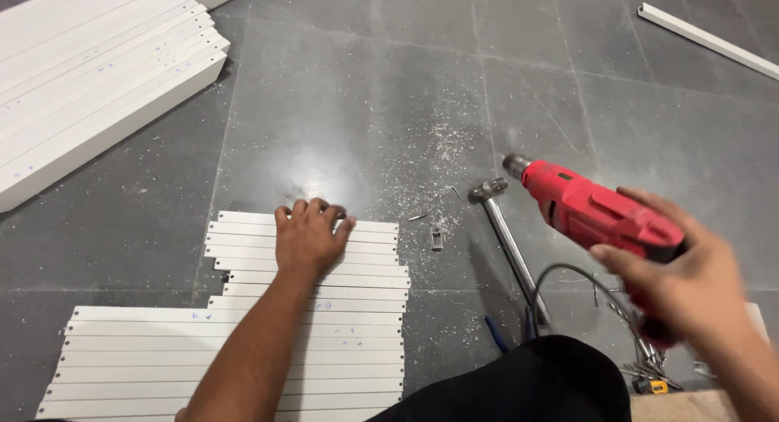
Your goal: The person uses a red power drill to drive screws into pre-drilled holes on stacked white metal frame pieces. They periodically swap drill bits and handle small metal fasteners, then continue drilling into additional frame pieces.
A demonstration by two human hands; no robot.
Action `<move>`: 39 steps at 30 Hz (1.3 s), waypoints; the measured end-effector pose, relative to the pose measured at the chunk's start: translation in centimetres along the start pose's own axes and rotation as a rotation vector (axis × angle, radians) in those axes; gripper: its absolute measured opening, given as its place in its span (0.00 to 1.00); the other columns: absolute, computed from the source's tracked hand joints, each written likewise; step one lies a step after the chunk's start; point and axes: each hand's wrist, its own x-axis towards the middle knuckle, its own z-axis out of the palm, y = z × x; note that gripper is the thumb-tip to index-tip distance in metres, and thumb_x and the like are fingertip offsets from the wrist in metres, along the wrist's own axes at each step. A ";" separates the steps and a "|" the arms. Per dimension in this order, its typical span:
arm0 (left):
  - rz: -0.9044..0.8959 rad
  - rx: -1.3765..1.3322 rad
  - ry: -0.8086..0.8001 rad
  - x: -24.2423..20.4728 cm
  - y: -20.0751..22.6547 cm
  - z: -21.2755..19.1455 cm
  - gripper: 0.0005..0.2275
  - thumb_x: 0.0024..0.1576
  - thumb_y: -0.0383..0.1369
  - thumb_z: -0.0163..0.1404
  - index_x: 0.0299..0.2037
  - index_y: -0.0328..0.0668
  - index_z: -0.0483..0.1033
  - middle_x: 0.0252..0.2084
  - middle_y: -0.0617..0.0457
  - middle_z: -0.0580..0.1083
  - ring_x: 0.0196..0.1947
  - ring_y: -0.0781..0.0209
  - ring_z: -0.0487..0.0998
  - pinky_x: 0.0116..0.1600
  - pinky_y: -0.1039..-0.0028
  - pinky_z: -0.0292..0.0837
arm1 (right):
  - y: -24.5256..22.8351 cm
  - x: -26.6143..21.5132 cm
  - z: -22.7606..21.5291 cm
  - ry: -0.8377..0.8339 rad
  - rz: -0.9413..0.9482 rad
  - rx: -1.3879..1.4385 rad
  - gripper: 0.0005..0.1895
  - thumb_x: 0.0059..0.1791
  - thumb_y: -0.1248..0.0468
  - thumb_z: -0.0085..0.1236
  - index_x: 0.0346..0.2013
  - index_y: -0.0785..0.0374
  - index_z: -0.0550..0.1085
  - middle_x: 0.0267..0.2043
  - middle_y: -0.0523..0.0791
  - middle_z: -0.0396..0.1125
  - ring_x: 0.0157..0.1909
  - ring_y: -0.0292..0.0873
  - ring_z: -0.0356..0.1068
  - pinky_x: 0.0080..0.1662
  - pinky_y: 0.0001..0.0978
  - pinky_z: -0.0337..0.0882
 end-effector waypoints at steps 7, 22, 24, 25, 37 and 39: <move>-0.222 -0.964 0.053 -5.3 5.5 0.5 0.21 0.61 0.51 0.44 0.56 0.50 0.76 0.49 0.53 0.79 0.48 0.57 0.79 0.54 0.65 0.77 | 2.7 -9.8 10.8 0.372 -0.458 0.143 0.38 0.38 0.66 0.73 0.63 0.63 0.71 0.54 0.52 0.73 0.53 0.48 0.76 0.55 0.37 0.74; -0.693 -2.143 -0.302 -17.2 0.0 -3.4 0.11 0.59 0.40 0.52 0.31 0.42 0.72 0.28 0.52 0.74 0.44 0.51 0.78 0.53 0.54 0.76 | 0.1 -20.8 15.9 -0.271 -0.979 0.026 0.51 0.33 0.55 0.73 0.68 0.63 0.63 0.51 0.54 0.70 0.49 0.56 0.71 0.50 0.45 0.71; -0.718 -2.117 -0.308 -17.4 -0.5 -3.5 0.10 0.59 0.39 0.53 0.32 0.40 0.73 0.30 0.52 0.75 0.46 0.52 0.77 0.55 0.54 0.76 | -0.4 -20.5 16.0 -0.364 -0.938 0.025 0.53 0.34 0.56 0.72 0.70 0.65 0.61 0.48 0.53 0.71 0.49 0.56 0.71 0.49 0.45 0.71; -0.745 -2.109 -0.300 -17.3 -0.7 -3.4 0.10 0.59 0.39 0.53 0.32 0.41 0.73 0.30 0.53 0.75 0.46 0.52 0.77 0.56 0.53 0.76 | -0.6 -20.1 16.1 -0.441 -0.868 -0.009 0.53 0.33 0.55 0.72 0.70 0.63 0.60 0.46 0.53 0.71 0.49 0.56 0.71 0.49 0.45 0.71; -0.712 -2.228 -0.236 -16.2 -0.2 -0.2 0.12 0.55 0.39 0.59 0.34 0.45 0.68 0.22 0.56 0.69 0.30 0.55 0.77 0.42 0.55 0.79 | 0.8 -19.9 18.5 -0.442 -0.843 -0.197 0.58 0.30 0.57 0.71 0.71 0.64 0.54 0.38 0.53 0.72 0.42 0.56 0.72 0.43 0.47 0.72; -0.714 -2.249 -0.247 -16.1 -0.3 -0.3 0.10 0.55 0.36 0.58 0.34 0.46 0.69 0.21 0.56 0.68 0.28 0.57 0.76 0.41 0.57 0.79 | 0.9 -19.9 18.8 -0.442 -0.810 -0.261 0.59 0.31 0.56 0.70 0.74 0.61 0.54 0.35 0.50 0.72 0.41 0.55 0.73 0.43 0.46 0.72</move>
